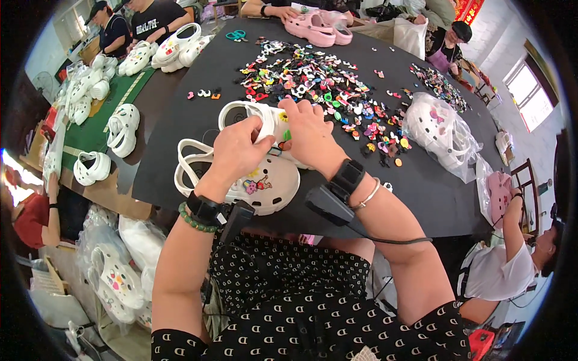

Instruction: Apply decorative charms and stickers to white clog-style shoes.

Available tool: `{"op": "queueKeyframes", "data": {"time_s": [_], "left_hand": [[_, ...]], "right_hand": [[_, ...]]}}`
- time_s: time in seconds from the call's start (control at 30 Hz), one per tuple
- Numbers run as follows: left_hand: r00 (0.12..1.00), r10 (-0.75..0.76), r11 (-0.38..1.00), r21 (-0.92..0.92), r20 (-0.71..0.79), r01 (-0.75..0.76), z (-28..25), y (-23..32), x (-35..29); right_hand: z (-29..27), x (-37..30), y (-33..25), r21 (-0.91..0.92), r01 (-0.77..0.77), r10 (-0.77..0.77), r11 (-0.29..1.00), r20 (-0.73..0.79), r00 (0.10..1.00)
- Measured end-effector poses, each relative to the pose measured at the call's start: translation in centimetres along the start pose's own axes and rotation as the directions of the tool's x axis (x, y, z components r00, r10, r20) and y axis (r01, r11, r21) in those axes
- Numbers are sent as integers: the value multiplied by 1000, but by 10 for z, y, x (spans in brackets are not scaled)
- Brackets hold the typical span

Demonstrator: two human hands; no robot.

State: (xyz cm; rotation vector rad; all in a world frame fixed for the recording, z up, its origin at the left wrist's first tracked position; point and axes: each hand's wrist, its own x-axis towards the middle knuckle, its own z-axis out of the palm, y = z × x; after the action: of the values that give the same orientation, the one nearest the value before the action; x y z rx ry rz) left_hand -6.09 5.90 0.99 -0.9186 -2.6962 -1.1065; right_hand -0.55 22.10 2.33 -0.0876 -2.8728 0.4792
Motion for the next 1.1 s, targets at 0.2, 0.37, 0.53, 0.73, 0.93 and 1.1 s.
{"op": "queueKeyframes", "data": {"time_s": [0.2, 0.37, 0.53, 0.73, 0.93, 1.1], "left_hand": [[996, -52, 999, 4, 74, 52, -5, -3, -1], [992, 26, 953, -303, 124, 13, -35, -23, -7], [895, 306, 928, 107, 324, -356, -109, -51, -22], [861, 227, 801, 416, 455, -430, -112, -55, -12], [762, 363, 753, 313, 537, -579, -65, -48, 19], [820, 411, 802, 270, 399, -534, -38, -39, 42]], "right_hand": [[-4, 0, 15, 163, -56, 41, 985, 90, 995], [3, -33, 58, 333, 140, -75, 932, -201, 977], [3, -88, 77, 236, 223, -135, 946, -338, 931], [28, -126, 90, 239, 145, -83, 960, -252, 964], [46, -135, 85, 107, 159, -130, 982, -236, 963], [48, -129, 77, 95, 181, -154, 979, -240, 959]]}}
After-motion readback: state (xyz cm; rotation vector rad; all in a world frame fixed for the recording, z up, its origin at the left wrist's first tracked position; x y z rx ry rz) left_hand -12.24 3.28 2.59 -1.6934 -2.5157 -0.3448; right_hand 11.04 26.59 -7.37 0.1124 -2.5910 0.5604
